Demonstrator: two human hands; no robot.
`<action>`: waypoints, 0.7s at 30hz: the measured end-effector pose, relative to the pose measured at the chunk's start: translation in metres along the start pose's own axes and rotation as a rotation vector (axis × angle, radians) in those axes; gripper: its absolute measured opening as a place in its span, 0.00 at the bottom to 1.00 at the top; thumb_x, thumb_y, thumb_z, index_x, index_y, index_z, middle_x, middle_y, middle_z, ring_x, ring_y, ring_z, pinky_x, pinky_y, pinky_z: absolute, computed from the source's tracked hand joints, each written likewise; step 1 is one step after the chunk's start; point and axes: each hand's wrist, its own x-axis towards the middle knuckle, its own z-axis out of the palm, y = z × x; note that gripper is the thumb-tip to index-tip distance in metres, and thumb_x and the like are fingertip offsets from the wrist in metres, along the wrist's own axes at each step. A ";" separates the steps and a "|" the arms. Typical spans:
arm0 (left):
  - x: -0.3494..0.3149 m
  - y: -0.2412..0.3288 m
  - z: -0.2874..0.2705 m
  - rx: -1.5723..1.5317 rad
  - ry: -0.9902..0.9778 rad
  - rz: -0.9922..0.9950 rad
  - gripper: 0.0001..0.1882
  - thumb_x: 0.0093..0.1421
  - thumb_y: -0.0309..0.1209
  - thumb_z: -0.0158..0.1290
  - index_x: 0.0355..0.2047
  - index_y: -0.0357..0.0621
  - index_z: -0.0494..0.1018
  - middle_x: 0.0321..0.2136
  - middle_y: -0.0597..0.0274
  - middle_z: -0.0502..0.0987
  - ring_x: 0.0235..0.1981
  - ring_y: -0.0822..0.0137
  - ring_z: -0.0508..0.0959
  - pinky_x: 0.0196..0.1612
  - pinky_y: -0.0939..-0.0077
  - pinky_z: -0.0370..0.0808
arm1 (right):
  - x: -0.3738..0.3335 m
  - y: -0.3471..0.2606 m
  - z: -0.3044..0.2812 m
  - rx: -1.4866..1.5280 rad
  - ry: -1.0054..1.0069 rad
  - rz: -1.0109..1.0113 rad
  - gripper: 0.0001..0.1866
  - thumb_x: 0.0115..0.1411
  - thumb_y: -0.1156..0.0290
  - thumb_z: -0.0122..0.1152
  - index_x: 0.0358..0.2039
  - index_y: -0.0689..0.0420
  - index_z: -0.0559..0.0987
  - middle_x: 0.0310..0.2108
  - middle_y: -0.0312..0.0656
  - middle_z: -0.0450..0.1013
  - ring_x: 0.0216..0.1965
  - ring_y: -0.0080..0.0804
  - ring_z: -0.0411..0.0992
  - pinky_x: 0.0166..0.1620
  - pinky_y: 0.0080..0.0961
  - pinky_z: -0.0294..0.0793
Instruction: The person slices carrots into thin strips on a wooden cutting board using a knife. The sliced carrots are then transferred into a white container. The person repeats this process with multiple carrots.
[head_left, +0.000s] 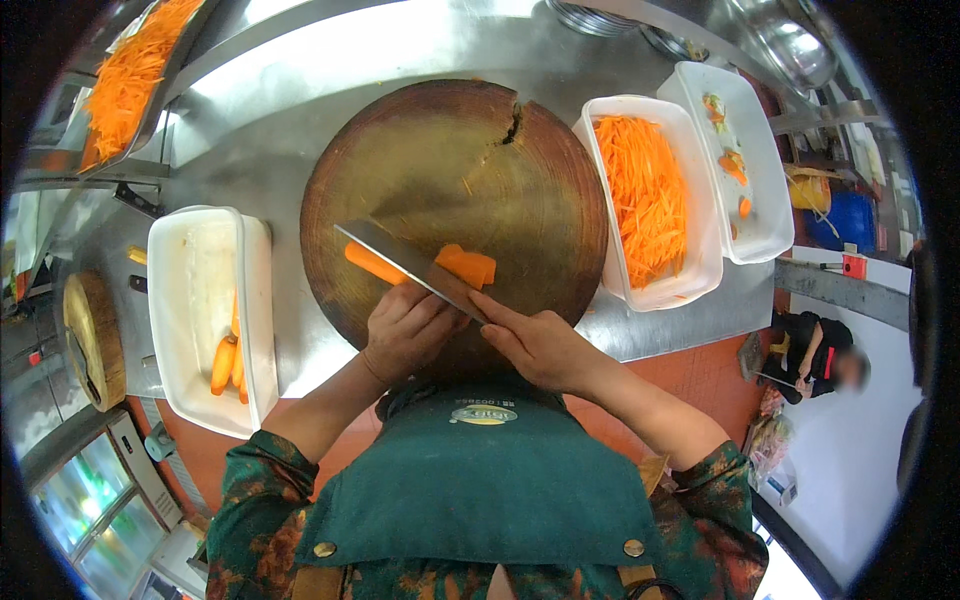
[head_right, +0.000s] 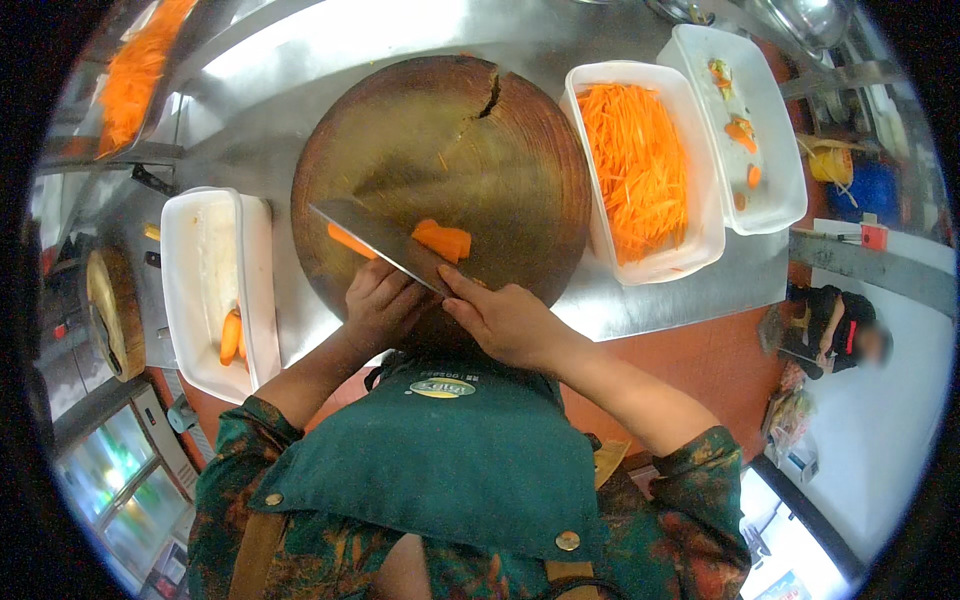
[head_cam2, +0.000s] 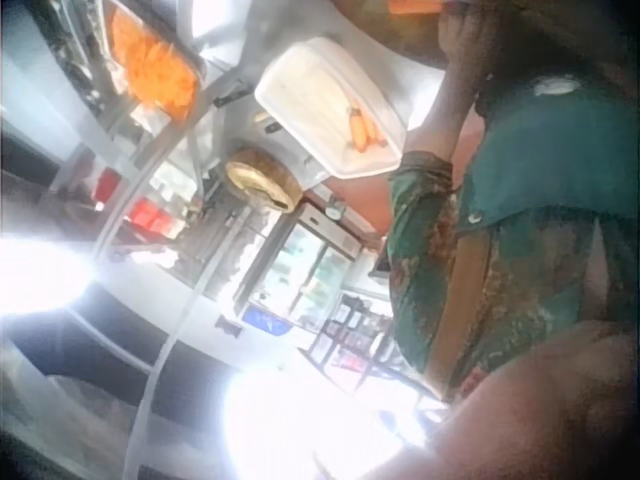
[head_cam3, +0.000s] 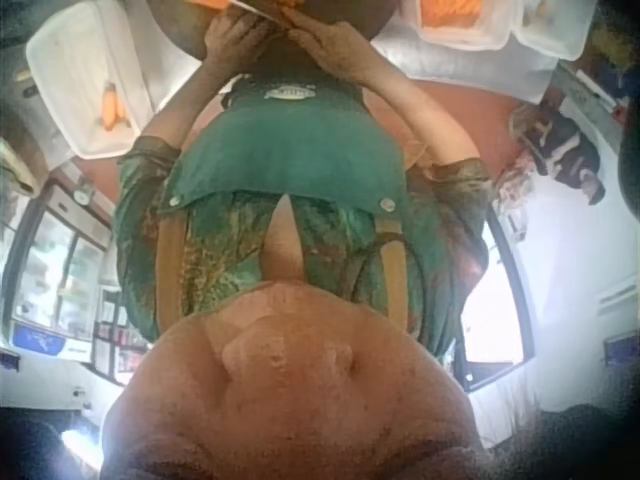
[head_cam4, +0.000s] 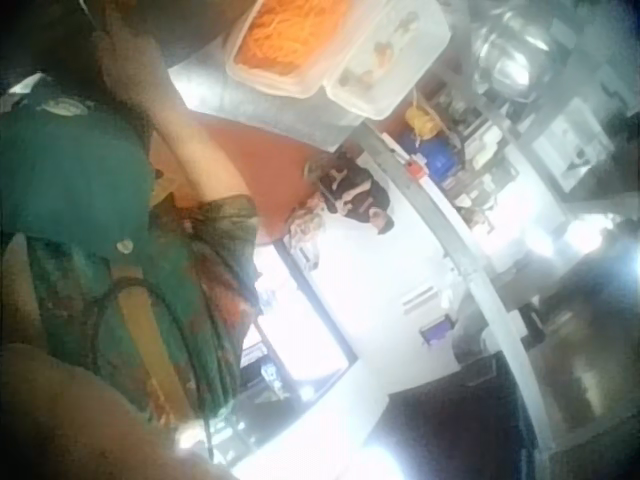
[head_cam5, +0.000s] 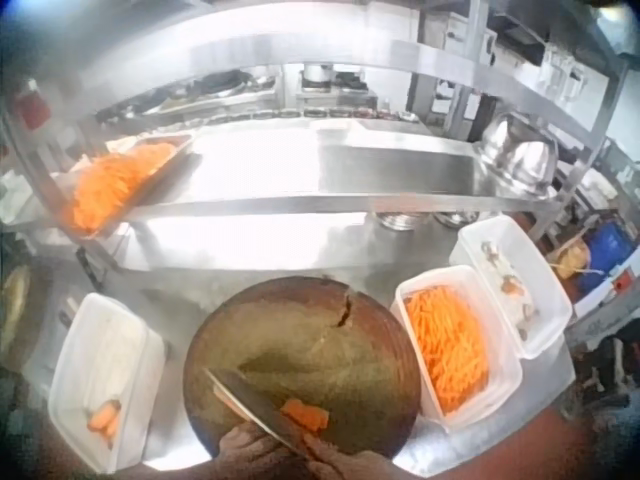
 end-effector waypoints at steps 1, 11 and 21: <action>0.001 0.000 0.000 -0.008 0.011 0.002 0.15 0.49 0.31 0.68 0.39 0.48 0.82 0.41 0.65 0.79 0.45 0.60 0.79 0.48 0.63 0.77 | 0.000 -0.001 -0.002 0.014 0.001 0.001 0.27 0.73 0.57 0.46 0.68 0.56 0.63 0.25 0.64 0.73 0.25 0.63 0.74 0.34 0.49 0.72; -0.003 -0.003 -0.001 -0.001 -0.013 -0.002 0.17 0.48 0.31 0.69 0.39 0.47 0.81 0.38 0.64 0.80 0.42 0.58 0.81 0.47 0.64 0.77 | -0.060 -0.039 -0.033 0.048 -0.121 0.137 0.27 0.72 0.57 0.47 0.67 0.56 0.64 0.26 0.64 0.75 0.29 0.64 0.76 0.34 0.50 0.74; -0.005 -0.001 -0.001 0.009 -0.040 -0.016 0.17 0.49 0.31 0.68 0.40 0.46 0.80 0.40 0.63 0.80 0.45 0.58 0.80 0.49 0.62 0.77 | -0.009 -0.020 0.000 0.042 -0.001 0.030 0.28 0.72 0.56 0.46 0.68 0.56 0.63 0.30 0.66 0.75 0.30 0.65 0.76 0.36 0.49 0.74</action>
